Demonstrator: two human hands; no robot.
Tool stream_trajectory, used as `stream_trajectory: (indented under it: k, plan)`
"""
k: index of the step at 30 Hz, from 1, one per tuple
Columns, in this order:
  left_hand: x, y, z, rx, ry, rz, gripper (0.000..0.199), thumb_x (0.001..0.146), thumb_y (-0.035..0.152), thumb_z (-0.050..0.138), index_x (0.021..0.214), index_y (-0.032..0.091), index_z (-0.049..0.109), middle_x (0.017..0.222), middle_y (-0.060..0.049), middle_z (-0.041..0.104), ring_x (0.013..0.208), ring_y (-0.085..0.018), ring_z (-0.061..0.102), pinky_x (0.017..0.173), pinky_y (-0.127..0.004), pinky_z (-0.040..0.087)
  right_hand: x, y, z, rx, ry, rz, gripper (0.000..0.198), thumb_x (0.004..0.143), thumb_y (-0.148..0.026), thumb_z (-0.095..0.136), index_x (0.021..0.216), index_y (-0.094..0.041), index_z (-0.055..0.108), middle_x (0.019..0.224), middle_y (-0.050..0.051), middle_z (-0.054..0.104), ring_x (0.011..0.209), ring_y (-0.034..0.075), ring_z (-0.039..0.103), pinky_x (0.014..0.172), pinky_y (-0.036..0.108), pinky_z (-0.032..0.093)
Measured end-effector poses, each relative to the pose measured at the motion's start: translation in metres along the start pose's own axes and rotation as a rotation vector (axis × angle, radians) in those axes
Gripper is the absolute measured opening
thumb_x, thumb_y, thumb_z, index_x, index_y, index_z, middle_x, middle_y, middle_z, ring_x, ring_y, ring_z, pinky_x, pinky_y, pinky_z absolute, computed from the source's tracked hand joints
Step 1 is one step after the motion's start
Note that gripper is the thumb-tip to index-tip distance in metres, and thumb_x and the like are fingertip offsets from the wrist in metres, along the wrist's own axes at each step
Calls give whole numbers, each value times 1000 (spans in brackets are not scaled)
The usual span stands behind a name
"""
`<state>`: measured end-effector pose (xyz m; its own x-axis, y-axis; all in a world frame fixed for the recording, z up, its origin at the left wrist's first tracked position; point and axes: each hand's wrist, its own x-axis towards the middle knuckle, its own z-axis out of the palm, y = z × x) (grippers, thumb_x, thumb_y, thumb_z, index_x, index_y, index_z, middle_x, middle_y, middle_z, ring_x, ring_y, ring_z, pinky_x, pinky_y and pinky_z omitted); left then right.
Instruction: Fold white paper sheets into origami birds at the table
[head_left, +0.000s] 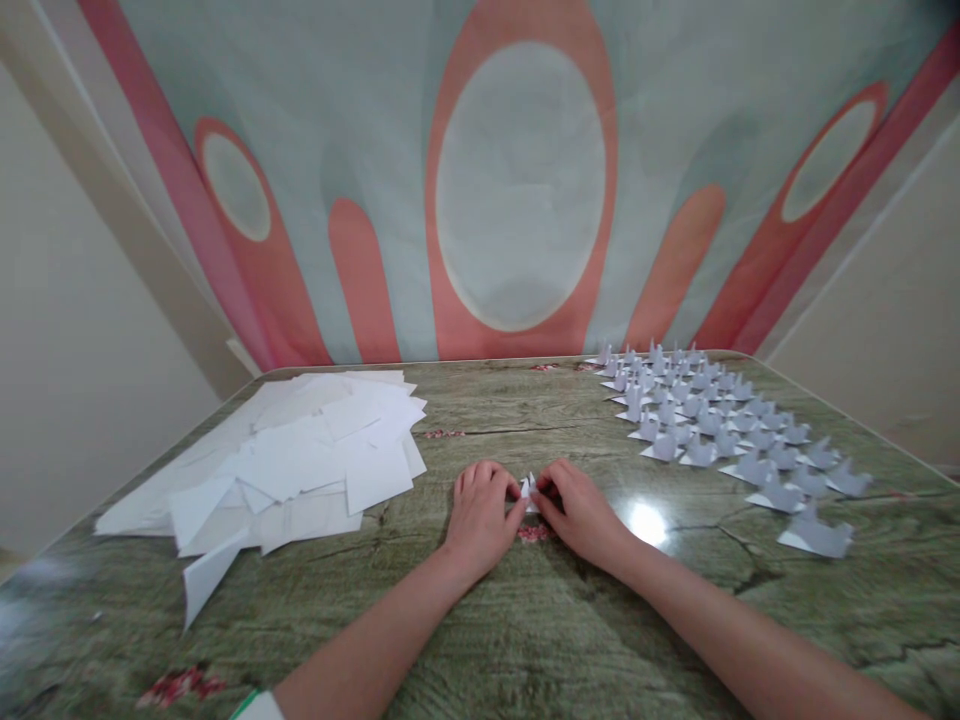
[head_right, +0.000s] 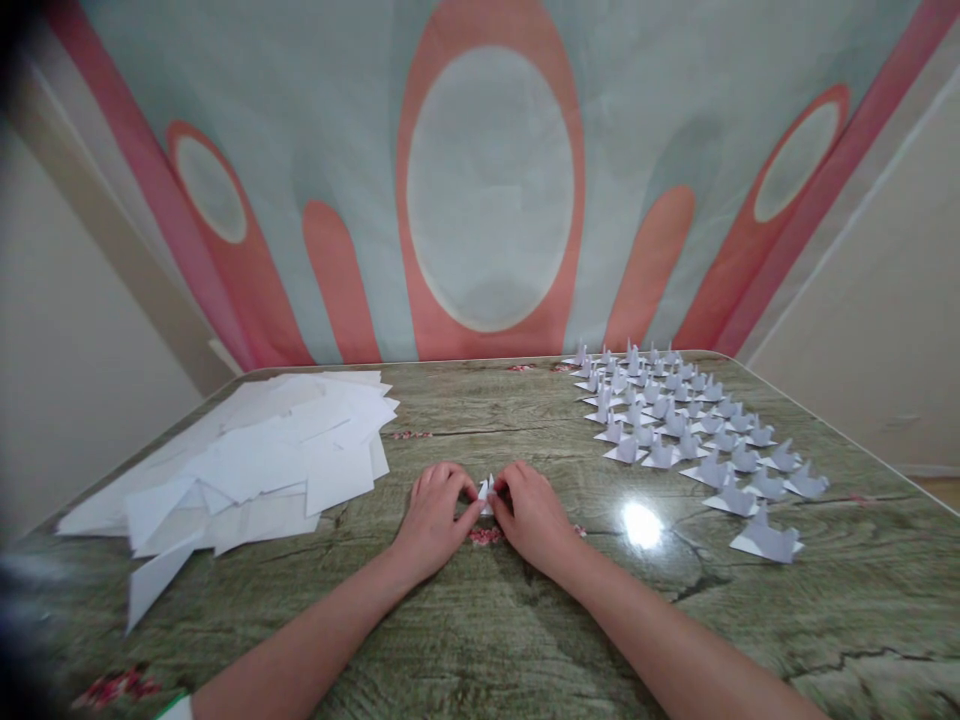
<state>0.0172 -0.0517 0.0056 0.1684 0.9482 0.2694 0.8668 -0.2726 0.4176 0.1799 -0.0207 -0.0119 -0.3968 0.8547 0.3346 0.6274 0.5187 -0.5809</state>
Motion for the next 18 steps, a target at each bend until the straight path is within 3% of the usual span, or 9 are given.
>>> stream_trajectory:
  k: [6, 11, 18]
  plan:
    - [-3, 3, -6, 36, 6, 58, 5, 83, 25, 54, 87, 22, 53, 96, -3, 51, 97, -21, 45, 87, -39, 35, 2, 0, 0, -36, -22, -15, 3, 81, -18, 54, 80, -19, 51, 79, 3, 54, 77, 18, 52, 69, 30, 41]
    - [-13, 15, -14, 202, -46, 238, 12, 84, 20, 51, 95, 20, 55, 99, -4, 55, 101, -22, 45, 100, -44, 26, 3, 2, -1, -40, -50, -15, 3, 80, -18, 54, 83, -19, 52, 81, 4, 55, 77, 18, 52, 70, 31, 42]
    - [-21, 24, -5, 379, -125, 352, 24, 87, 23, 48, 106, 10, 58, 98, -10, 61, 102, -25, 49, 103, -44, 24, 2, 1, 1, -52, -41, -8, 2, 81, -18, 54, 83, -19, 54, 82, 5, 56, 78, 19, 52, 70, 32, 42]
